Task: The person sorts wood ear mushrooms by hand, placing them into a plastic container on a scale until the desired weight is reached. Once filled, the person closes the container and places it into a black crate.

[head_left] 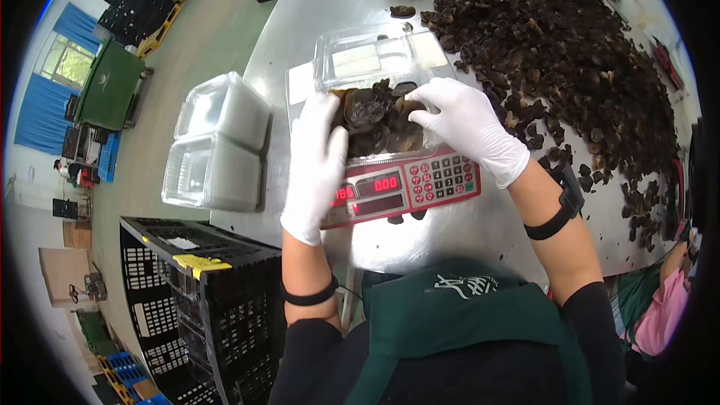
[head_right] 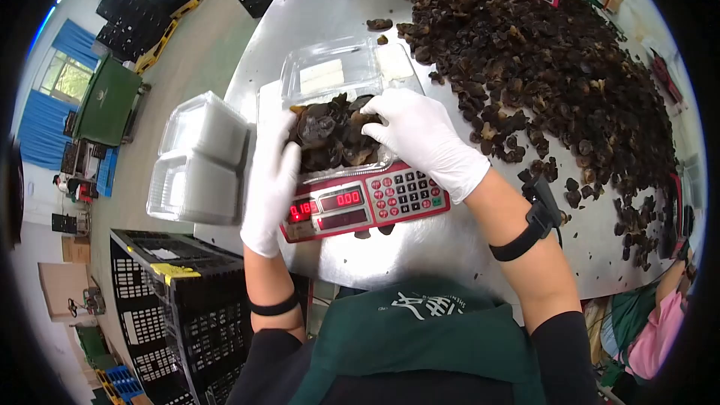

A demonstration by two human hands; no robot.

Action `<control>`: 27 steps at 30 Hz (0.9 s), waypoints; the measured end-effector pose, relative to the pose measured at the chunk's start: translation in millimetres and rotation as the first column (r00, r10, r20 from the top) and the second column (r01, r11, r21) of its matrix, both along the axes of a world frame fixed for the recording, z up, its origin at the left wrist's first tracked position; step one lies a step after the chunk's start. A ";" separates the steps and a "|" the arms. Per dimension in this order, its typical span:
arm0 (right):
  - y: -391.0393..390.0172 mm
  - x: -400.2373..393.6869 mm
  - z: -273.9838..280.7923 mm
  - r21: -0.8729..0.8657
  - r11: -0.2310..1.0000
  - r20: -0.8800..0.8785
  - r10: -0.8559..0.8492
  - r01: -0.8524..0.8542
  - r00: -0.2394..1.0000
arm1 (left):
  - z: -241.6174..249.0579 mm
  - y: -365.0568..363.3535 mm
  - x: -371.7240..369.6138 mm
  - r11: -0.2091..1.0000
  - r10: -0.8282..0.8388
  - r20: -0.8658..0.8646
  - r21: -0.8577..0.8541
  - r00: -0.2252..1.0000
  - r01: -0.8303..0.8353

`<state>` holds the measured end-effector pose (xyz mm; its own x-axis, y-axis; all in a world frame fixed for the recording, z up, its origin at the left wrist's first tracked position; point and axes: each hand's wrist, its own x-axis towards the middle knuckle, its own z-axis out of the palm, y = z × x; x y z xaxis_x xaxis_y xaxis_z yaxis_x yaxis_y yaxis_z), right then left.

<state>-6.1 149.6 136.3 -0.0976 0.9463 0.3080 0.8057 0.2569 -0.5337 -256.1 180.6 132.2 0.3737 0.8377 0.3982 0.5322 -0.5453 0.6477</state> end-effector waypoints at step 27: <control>20.4 17.3 19.6 -0.118 0.989 -0.353 -0.125 0.089 0.927 | 43.0 12.8 66.3 0.921 -0.325 -0.244 0.139 0.913 0.365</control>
